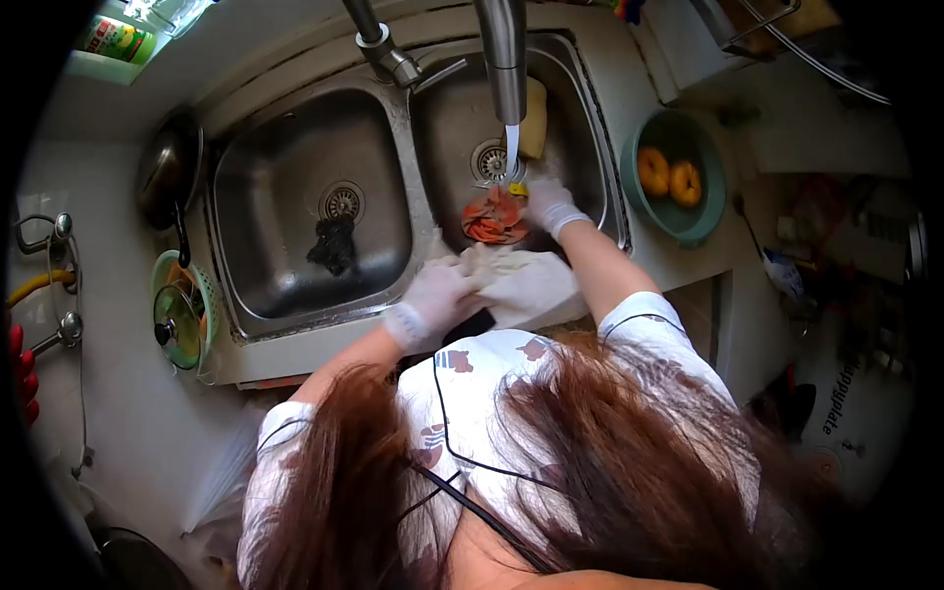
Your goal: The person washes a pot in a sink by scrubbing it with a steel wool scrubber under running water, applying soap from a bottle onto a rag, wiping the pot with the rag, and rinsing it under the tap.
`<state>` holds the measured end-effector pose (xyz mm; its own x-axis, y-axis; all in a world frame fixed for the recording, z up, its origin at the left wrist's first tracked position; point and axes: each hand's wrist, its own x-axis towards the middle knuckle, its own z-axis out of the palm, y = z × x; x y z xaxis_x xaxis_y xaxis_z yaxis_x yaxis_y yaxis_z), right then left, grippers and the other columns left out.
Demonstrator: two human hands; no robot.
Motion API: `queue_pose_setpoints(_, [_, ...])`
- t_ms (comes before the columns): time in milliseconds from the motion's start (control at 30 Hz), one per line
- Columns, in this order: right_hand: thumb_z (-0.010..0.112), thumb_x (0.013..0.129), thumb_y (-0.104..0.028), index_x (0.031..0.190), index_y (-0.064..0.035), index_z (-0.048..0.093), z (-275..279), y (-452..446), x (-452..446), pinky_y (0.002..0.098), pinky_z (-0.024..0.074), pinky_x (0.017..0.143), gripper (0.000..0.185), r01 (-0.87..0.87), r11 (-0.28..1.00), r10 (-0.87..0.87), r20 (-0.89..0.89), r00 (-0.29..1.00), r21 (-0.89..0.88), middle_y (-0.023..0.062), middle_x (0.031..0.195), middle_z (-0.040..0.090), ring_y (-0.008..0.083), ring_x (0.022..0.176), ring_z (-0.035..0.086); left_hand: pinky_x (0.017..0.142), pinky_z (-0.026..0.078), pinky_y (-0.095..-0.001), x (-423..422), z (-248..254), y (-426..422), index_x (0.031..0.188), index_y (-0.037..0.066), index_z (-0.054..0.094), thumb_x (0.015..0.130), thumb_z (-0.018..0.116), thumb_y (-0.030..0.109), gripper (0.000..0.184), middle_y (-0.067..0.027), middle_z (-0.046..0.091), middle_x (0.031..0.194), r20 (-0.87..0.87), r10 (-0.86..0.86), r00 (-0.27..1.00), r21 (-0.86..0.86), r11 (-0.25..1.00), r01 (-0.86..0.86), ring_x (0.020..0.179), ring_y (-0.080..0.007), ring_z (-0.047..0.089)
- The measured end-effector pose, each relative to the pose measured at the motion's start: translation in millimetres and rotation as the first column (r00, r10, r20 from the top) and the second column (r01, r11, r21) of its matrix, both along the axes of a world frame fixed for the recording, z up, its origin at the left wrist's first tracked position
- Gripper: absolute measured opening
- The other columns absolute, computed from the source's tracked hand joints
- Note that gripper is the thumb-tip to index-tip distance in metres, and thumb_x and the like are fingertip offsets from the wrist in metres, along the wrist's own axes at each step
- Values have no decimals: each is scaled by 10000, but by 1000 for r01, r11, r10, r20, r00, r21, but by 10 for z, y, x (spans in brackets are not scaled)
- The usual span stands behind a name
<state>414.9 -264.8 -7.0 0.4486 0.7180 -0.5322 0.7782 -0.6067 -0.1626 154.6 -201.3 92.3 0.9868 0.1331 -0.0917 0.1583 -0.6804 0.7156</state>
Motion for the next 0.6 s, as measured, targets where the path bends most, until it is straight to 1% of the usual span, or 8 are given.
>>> queue_pose_setpoints(33, [663,742,-216,1093,-84,619,-113,47,-58,428,486,858,377,-126,992,127,38,991,-21,188,1063,632,339,979,616,864,431,-443,-152,11,79,928,138,661,767,652,215,178,-113,624,887,-12,6,1000,64,998,-5,858,-308,590])
queue_pose_setpoints(100, [678,732,-238,1074,-79,622,-508,117,-103,422,494,836,381,-87,991,88,0,996,-102,182,1038,641,340,960,621,789,472,-406,-507,33,212,913,145,662,768,634,203,159,-105,623,856,-17,38,999,186,982,-35,834,-304,592])
queue_pose_setpoints(200, [675,773,-249,1018,-6,655,-520,134,-122,408,493,835,346,35,998,-43,-152,987,-54,203,1036,646,325,974,631,733,483,-402,-1058,178,500,902,150,679,683,614,116,231,-82,628,819,-220,130,967,271,960,-68,807,-284,598])
queue_pose_setpoints(267, [637,813,-214,1013,10,638,-483,201,-91,384,514,724,300,236,972,-222,-301,928,12,182,942,662,289,830,655,713,478,-414,-1469,146,702,793,145,699,680,608,135,145,-84,638,829,-227,217,949,411,905,-108,783,-283,593])
queue_pose_setpoints(333, [602,850,-189,1007,13,620,-390,224,-57,348,508,607,257,430,903,-363,-535,763,1,149,848,656,240,684,643,773,463,-399,-1705,249,828,761,145,701,671,607,147,131,-92,651,876,-415,295,860,506,861,-51,857,-286,592])
queue_pose_setpoints(400, [567,883,-175,1000,5,600,-207,286,1,300,474,485,218,581,807,-424,-787,449,-103,102,755,629,178,537,594,808,453,-390,-1836,289,845,761,149,702,662,612,160,135,-101,648,949,-474,331,816,566,825,-6,919,-284,583])
queue_pose_setpoints(500, [526,903,-146,993,4,564,463,289,-36,218,408,443,179,651,742,-414,-875,252,-163,55,748,595,91,532,520,834,445,-393,-2065,207,781,758,153,703,655,618,175,135,-109,622,1064,-437,327,838,625,780,21,988,-282,567])
queue_pose_setpoints(600, [516,918,-175,1138,5,531,646,168,52,230,475,490,284,644,748,-369,-907,203,-160,91,810,623,131,558,561,858,440,-421,-2329,245,731,787,131,700,651,620,179,165,-122,592,1151,-430,365,826,592,804,-48,1084,-281,537])
